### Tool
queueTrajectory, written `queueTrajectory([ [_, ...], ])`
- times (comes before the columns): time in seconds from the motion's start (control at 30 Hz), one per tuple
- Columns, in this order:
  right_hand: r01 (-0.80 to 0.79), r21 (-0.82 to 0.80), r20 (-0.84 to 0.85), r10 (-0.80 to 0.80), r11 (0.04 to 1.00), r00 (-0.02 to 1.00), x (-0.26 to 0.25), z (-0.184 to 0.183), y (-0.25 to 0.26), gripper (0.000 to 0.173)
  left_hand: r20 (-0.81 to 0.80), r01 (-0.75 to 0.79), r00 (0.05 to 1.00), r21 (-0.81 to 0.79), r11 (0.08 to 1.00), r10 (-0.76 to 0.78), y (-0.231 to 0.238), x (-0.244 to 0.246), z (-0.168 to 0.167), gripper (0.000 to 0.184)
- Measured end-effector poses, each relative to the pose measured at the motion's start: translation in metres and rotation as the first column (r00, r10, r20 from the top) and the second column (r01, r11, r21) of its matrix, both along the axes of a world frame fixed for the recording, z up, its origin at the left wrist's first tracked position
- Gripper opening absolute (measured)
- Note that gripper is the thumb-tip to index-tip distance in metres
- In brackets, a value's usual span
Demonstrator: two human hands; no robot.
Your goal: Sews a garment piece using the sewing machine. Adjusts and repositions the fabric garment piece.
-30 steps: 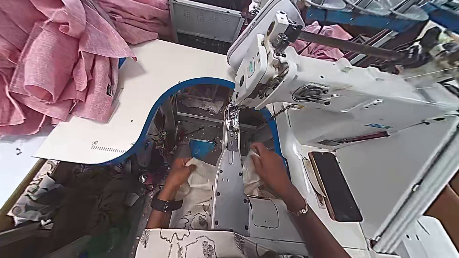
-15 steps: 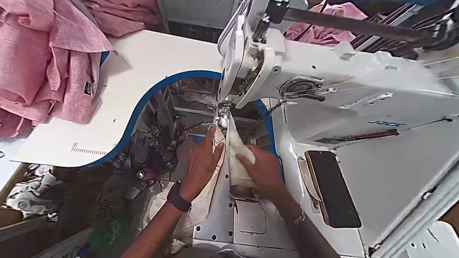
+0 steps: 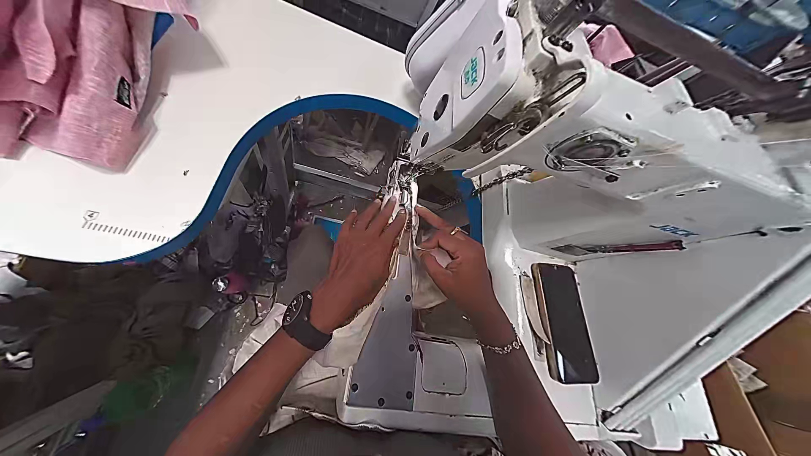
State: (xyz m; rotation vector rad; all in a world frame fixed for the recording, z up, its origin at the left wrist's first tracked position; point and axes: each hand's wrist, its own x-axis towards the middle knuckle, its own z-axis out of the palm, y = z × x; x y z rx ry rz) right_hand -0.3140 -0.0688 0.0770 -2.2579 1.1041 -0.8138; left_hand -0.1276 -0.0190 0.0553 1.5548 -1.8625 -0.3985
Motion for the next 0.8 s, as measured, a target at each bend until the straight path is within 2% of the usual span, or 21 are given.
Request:
queueTrajectory([
  [0.07,-0.056,0.032,0.0,0.056,0.998,0.998,0.0,-0.002,0.0,0.017,-0.036,0.028,0.999,-0.02,0.999,-0.028,-0.005,0.002,-0.004,0.039],
  [0.17,-0.126,0.018,-0.058,0.127,0.992,0.99,-0.003,-0.001,0.001,0.018,0.001,0.034,0.999,-0.154,0.987,-0.035,-0.012,0.003,-0.006,0.027],
  [0.23,-0.148,0.022,-0.122,0.15,0.989,0.981,-0.003,0.002,0.004,0.018,0.051,0.034,0.998,-0.193,0.981,-0.024,-0.011,0.001,-0.007,0.028],
  [0.3,-0.166,0.054,-0.133,0.171,0.985,0.976,-0.003,0.005,0.006,0.017,0.024,0.055,0.998,-0.184,0.981,-0.051,-0.01,0.0,-0.008,0.029],
  [0.37,-0.18,0.099,-0.048,0.186,0.979,0.981,-0.002,0.004,0.005,0.017,-0.042,0.068,0.996,-0.135,0.989,-0.074,-0.011,0.001,-0.007,0.029],
  [0.5,-0.228,0.326,0.309,0.124,0.918,0.943,0.017,-0.002,-0.005,0.011,-0.176,0.028,0.983,-0.107,0.994,-0.047,-0.009,-0.001,-0.007,0.031],
  [0.57,-0.179,0.309,0.307,0.08,0.934,0.948,0.031,-0.004,-0.009,0.013,-0.16,0.022,0.986,-0.167,0.986,-0.049,-0.012,-0.001,-0.011,0.029],
  [0.67,-0.003,0.103,0.174,-0.015,0.995,0.985,0.035,-0.004,0.006,0.016,-0.155,0.055,0.985,-0.139,0.989,-0.076,-0.012,-0.001,-0.009,0.03],
  [0.8,0.011,0.258,0.254,-0.079,0.966,0.964,0.031,-0.002,0.006,0.011,-0.168,0.027,0.984,-0.156,0.987,-0.053,-0.015,-0.005,-0.011,0.028],
])
